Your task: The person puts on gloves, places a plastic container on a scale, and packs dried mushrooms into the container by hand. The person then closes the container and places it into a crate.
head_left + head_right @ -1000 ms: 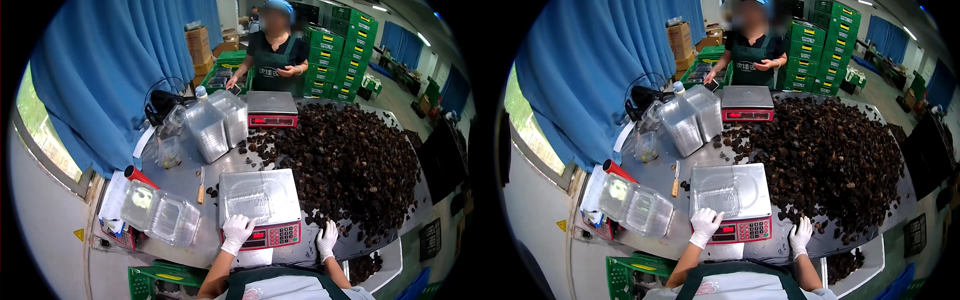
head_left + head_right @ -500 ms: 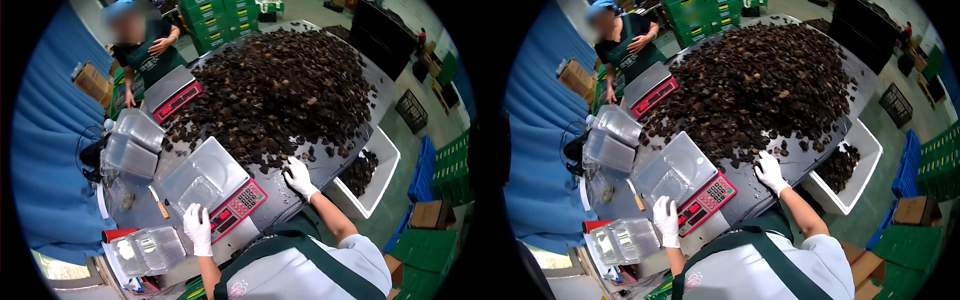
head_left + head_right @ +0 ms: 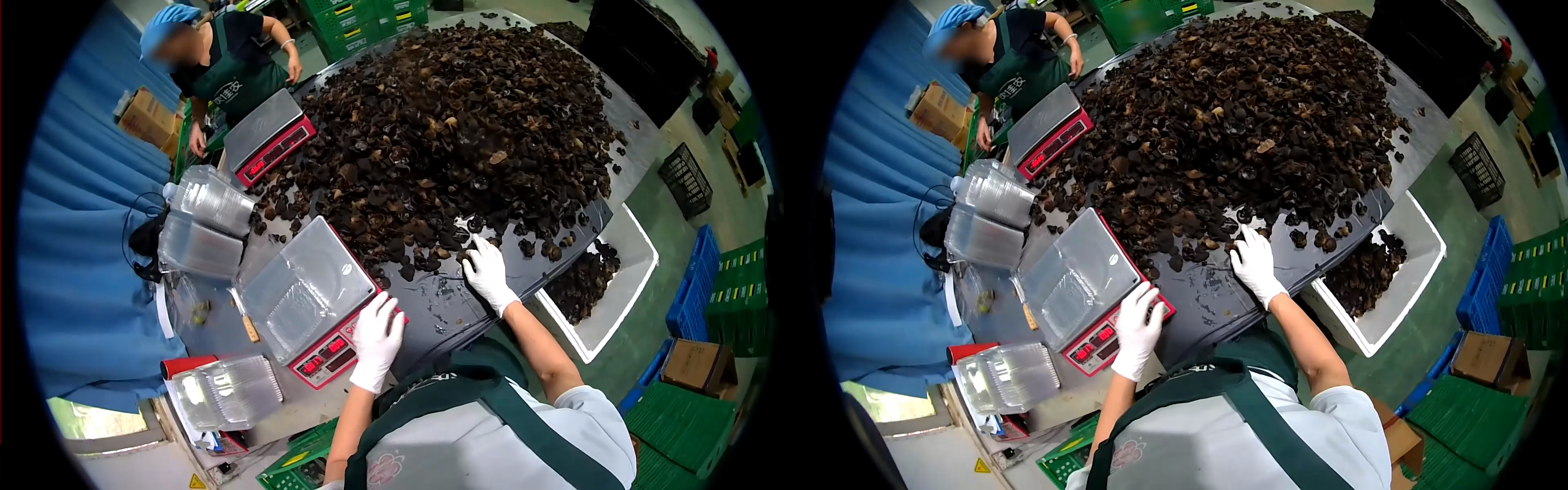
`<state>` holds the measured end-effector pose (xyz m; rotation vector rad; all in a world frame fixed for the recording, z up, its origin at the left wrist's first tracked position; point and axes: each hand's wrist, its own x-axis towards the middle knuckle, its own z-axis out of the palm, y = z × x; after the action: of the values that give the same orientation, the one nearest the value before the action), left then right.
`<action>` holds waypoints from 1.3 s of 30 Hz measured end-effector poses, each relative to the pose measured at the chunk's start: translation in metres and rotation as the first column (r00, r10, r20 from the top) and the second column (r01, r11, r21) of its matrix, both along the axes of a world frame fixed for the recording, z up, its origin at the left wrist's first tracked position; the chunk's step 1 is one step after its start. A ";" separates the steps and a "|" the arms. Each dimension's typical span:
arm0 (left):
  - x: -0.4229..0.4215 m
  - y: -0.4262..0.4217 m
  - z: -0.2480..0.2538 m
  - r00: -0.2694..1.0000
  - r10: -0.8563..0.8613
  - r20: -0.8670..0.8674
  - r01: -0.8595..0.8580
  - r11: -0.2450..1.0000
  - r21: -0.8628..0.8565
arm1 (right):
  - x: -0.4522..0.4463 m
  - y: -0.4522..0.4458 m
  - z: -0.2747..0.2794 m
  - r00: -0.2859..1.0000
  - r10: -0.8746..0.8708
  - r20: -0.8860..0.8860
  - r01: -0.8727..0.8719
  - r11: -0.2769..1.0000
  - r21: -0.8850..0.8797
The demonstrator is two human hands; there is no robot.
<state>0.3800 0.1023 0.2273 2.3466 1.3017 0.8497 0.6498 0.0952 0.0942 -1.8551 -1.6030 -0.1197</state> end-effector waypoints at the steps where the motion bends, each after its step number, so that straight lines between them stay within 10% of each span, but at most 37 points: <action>1: 0.012 0.001 -0.010 1.000 -0.019 -0.012 0.018 0.996 -0.090 | 0.003 0.002 0.002 1.000 0.001 0.007 -0.001 1.000 -0.014; 8: 0.091 0.054 -0.058 0.993 -0.038 -0.115 0.004 0.959 -0.283 | 0.016 0.071 0.034 0.978 0.186 -0.089 -0.186 0.982 0.017; 14: 0.127 0.108 -0.090 0.929 0.090 -0.359 -0.170 0.966 -0.196 | 0.015 0.115 0.046 0.952 0.306 0.020 -0.240 0.782 -0.575; 25: 0.113 -0.002 -0.096 0.977 -0.206 -0.062 0.188 0.959 -0.213 | 0.072 -0.026 0.033 0.867 0.496 -0.044 -0.481 0.812 -0.331; 33: 0.100 0.025 -0.073 0.998 0.036 0.060 -0.027 0.988 -0.152 | 0.076 0.035 0.056 0.793 0.591 -0.148 -0.608 0.781 -0.141; 39: 0.113 0.113 -0.079 0.933 0.291 -0.212 -0.313 0.947 -0.075 | 0.044 0.156 0.066 0.911 0.410 -0.035 -0.412 0.906 -0.100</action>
<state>0.4930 0.2154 0.1485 2.2246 1.7802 0.6194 0.6938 0.2516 0.1605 -1.5444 -1.9869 0.1672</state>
